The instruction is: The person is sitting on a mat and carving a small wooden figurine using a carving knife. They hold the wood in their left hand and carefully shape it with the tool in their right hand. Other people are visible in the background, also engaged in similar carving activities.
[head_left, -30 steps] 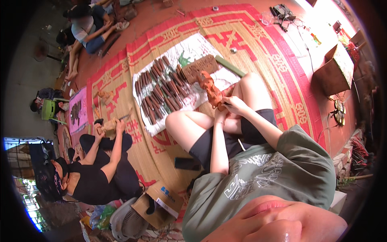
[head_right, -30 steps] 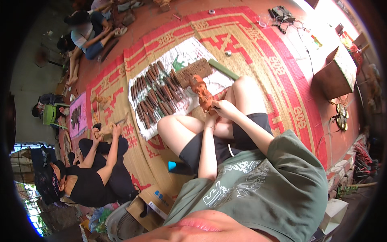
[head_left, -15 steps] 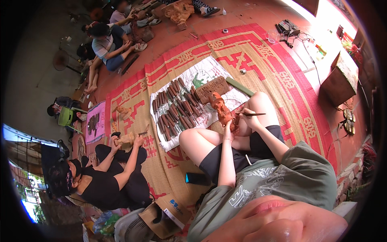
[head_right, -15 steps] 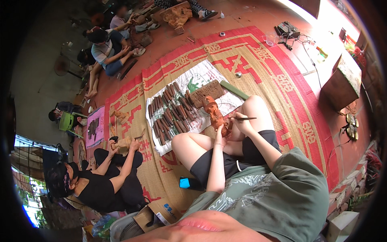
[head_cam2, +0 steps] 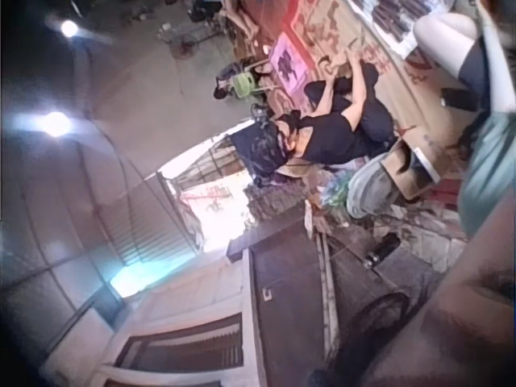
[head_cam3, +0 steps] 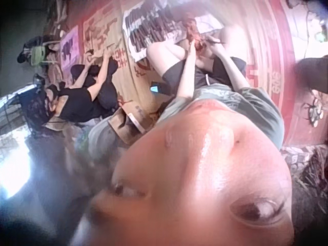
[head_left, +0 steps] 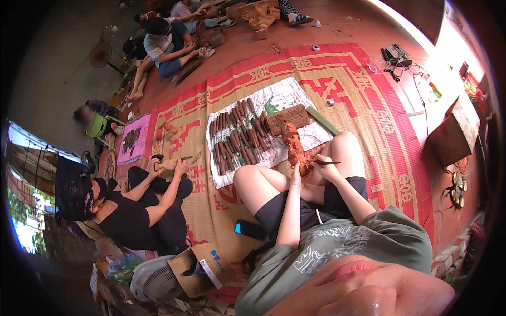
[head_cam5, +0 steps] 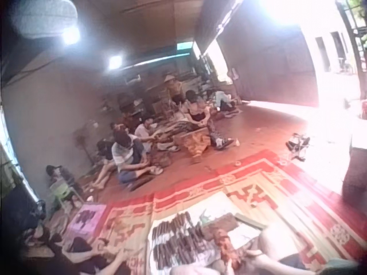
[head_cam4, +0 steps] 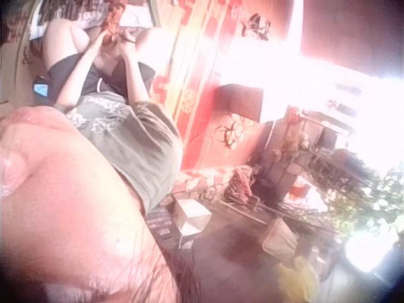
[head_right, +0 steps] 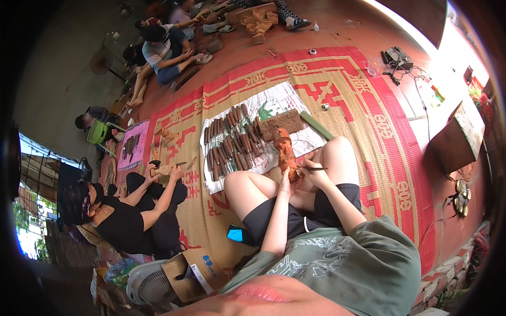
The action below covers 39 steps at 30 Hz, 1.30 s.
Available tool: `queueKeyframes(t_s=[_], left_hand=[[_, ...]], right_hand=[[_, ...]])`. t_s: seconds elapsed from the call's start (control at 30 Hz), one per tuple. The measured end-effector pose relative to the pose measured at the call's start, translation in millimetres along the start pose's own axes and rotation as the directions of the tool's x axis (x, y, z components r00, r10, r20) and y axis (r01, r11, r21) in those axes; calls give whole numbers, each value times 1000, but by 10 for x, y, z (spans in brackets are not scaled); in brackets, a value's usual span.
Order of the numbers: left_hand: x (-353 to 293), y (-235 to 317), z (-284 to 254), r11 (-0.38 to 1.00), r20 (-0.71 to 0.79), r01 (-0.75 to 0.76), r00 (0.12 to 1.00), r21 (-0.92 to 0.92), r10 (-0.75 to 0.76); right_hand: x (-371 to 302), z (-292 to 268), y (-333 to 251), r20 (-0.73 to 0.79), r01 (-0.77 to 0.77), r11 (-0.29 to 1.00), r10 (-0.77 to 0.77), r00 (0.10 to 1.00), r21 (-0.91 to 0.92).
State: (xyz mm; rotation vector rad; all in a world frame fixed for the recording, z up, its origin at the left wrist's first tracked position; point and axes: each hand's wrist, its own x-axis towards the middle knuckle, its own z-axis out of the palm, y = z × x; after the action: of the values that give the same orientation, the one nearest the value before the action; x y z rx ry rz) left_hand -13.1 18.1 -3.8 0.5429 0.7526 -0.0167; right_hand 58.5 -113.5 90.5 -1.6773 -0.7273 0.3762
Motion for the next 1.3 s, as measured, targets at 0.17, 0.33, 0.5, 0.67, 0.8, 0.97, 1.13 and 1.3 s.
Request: queueKeyframes(t_s=[0.17,0.33,0.5,0.67,0.8,0.97,1.13,1.3], left_hand=[[-112,36,81,991,47,-29,999,134,23],[-29,-44,-25,982,115,-123,988,146,107],[-149,-49,124,951,71,-109,993,290,92],[-240,-5,196,960,59,-91,995,266,78],[-246,-4,224,954,84,-133,990,270,114],[-214,-13,188,948,69,-143,989,284,128],[-218,-5,210,952,106,-133,989,277,107],[-207,28,210,949,102,-100,992,299,72]], right_hand=[[25,-25,-14,-57,-47,997,50,997,60],[87,59,228,-12,-94,995,94,995,29],[62,36,66,13,-74,997,75,997,-30],[72,45,36,62,-114,991,118,991,-69],[96,43,170,23,-135,989,134,991,55],[109,71,203,29,-179,975,177,984,131],[102,57,240,15,-195,967,195,981,166],[152,53,196,11,-138,989,137,990,56]])
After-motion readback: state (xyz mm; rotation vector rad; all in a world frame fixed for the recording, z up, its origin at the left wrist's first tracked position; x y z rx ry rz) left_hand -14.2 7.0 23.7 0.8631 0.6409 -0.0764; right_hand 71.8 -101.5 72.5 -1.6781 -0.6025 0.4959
